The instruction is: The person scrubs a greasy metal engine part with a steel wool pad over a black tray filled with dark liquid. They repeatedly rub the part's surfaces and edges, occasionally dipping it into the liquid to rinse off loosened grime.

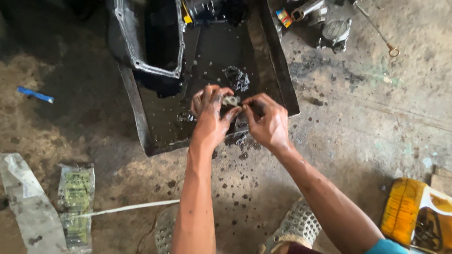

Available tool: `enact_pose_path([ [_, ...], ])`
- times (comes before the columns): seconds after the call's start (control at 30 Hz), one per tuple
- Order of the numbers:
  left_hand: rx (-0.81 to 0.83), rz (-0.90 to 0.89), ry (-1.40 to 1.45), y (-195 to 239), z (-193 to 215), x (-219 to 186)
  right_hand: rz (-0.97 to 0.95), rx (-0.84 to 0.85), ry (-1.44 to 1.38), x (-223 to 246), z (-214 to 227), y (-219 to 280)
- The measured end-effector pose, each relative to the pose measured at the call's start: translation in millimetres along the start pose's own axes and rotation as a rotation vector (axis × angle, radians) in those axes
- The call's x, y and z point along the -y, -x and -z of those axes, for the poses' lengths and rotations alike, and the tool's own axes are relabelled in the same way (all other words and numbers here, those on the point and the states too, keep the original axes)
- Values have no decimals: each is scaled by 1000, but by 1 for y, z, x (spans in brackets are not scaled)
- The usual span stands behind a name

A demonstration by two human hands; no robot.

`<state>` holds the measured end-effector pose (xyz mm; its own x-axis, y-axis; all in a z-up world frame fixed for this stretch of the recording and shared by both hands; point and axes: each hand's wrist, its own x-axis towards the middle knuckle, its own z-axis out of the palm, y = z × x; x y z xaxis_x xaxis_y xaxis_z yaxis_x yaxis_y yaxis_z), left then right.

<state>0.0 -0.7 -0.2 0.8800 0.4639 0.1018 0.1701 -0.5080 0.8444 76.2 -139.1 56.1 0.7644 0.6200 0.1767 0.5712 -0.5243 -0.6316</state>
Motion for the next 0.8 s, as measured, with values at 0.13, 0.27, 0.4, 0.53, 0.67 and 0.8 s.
enact_pose_path([
  [0.13,-11,-12,27,6,0,0,-95,2,40,-3,-2,-5],
  [0.27,-20,-27,19,1,3,1,-58,-17,12,-2,-4,-5],
  [0.4,-8,-32,-18,1,1,1,-15,-88,9,-4,-5,-2],
  [0.53,-22,-33,1,5,3,-1,-215,-24,-13,-2,-8,-1],
  [0.67,-29,-50,-5,1,1,-3,-160,-89,6,-11,-5,-2],
  [0.8,-16,-49,6,4,1,0,-138,-116,-21,-14,-14,0],
])
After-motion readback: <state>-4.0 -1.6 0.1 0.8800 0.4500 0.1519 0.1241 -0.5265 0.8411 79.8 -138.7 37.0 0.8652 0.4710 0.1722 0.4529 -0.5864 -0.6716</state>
